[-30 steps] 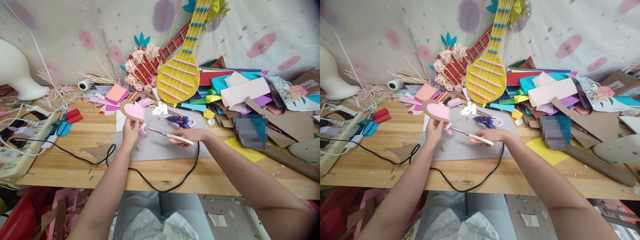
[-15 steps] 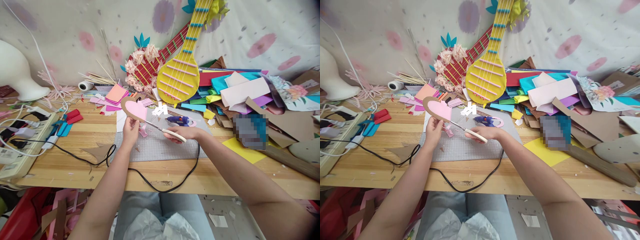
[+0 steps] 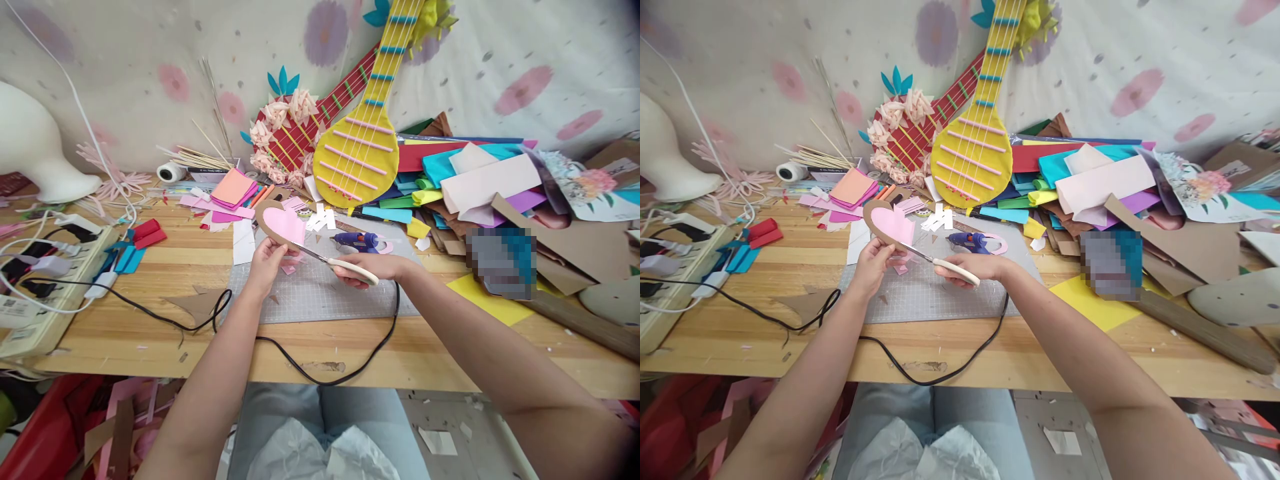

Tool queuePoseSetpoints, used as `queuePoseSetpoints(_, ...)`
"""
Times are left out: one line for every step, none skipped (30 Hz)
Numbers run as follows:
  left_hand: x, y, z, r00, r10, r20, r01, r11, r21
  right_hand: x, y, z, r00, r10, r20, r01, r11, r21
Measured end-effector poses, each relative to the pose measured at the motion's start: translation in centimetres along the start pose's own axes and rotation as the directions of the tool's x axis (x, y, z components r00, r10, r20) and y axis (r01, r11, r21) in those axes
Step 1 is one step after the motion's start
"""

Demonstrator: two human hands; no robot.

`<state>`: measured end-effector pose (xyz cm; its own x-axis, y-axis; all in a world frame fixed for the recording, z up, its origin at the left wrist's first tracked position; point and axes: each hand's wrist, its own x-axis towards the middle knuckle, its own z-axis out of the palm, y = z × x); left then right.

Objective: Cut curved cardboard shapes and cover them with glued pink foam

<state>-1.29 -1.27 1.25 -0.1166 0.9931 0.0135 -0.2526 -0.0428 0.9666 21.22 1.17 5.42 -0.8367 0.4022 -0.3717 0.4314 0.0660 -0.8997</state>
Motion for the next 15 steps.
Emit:
queuePoseSetpoints(-0.01, -0.02, 0.04, 1.000, -0.007, 0.005, 0.007, 1.000, -0.006, -0.02, 0.02, 0.00, 1.000, 0.002, 0.001, -0.002, 1.000, 0.001)
queuePoseSetpoints(-0.01, -0.05, 0.08, 1.000, -0.013, 0.007, 0.013, 1.000, -0.013, -0.03, 0.05, 0.00, 1.000, 0.004, 0.001, -0.004, 1.000, 0.002)
queuePoseSetpoints(-0.02, -0.08, 0.12, 1.000, -0.018, 0.007, 0.018, 1.000, -0.022, -0.04, 0.07, 0.00, 1.000, 0.005, -0.001, -0.005, 1.000, 0.006)
queuePoseSetpoints(-0.02, -0.10, 0.16, 1.000, -0.024, 0.005, 0.024, 0.999, -0.029, -0.04, 0.11, 0.01, 1.000, 0.004, -0.001, -0.004, 1.000, 0.015)
queuePoseSetpoints(-0.03, -0.12, 0.19, 1.000, -0.031, 0.003, 0.031, 0.999, -0.035, -0.03, 0.15, 0.03, 1.000, 0.005, 0.000, -0.005, 1.000, 0.027)
queuePoseSetpoints(-0.03, -0.14, 0.23, 0.999, -0.040, 0.000, 0.040, 0.998, -0.040, -0.02, 0.19, 0.05, 1.000, 0.009, 0.001, -0.009, 0.999, 0.042)
queuePoseSetpoints(-0.03, -0.16, 0.26, 0.999, -0.051, -0.003, 0.051, 0.998, -0.045, 0.00, 0.25, 0.09, 1.000, 0.014, 0.001, -0.014, 0.998, 0.059)
queuePoseSetpoints(-0.04, -0.17, 0.30, 0.998, -0.062, -0.007, 0.062, 0.997, -0.050, 0.03, 0.31, 0.12, 1.000, 0.021, 0.001, -0.021, 0.997, 0.075)
queuePoseSetpoints(-0.04, -0.18, 0.33, 0.997, -0.073, -0.011, 0.072, 0.996, -0.055, 0.06, 0.38, 0.15, 1.000, 0.027, 0.001, -0.027, 0.996, 0.088)
queuePoseSetpoints(-0.04, -0.19, 0.37, 0.997, -0.081, -0.015, 0.080, 0.995, -0.060, 0.09, 0.46, 0.18, 0.999, 0.032, 0.000, -0.032, 0.995, 0.100)
queuePoseSetpoints(-0.05, -0.19, 0.41, 0.996, -0.088, -0.019, 0.086, 0.994, -0.064, 0.13, 0.54, 0.20, 0.999, 0.036, -0.001, -0.035, 0.993, 0.111)
queuePoseSetpoints(-0.05, -0.19, 0.45, 0.995, -0.094, -0.021, 0.092, 0.993, -0.067, 0.17, 0.61, 0.22, 0.999, 0.038, -0.003, -0.037, 0.992, 0.123)
queuePoseSetpoints(-0.06, -0.19, 0.49, 0.995, -0.099, -0.023, 0.097, 0.993, -0.070, 0.21, 0.67, 0.23, 0.999, 0.040, -0.006, -0.039, 0.990, 0.135)
queuePoseSetpoints(-0.07, -0.18, 0.53, 0.994, -0.105, -0.024, 0.103, 0.992, -0.075, 0.24, 0.71, 0.23, 0.999, 0.044, -0.010, -0.042, 0.989, 0.145)
queuePoseSetpoints(-0.07, -0.16, 0.57, 0.994, -0.110, -0.025, 0.107, 0.991, -0.081, 0.27, 0.74, 0.24, 0.999, 0.048, -0.015, -0.045, 0.987, 0.153)
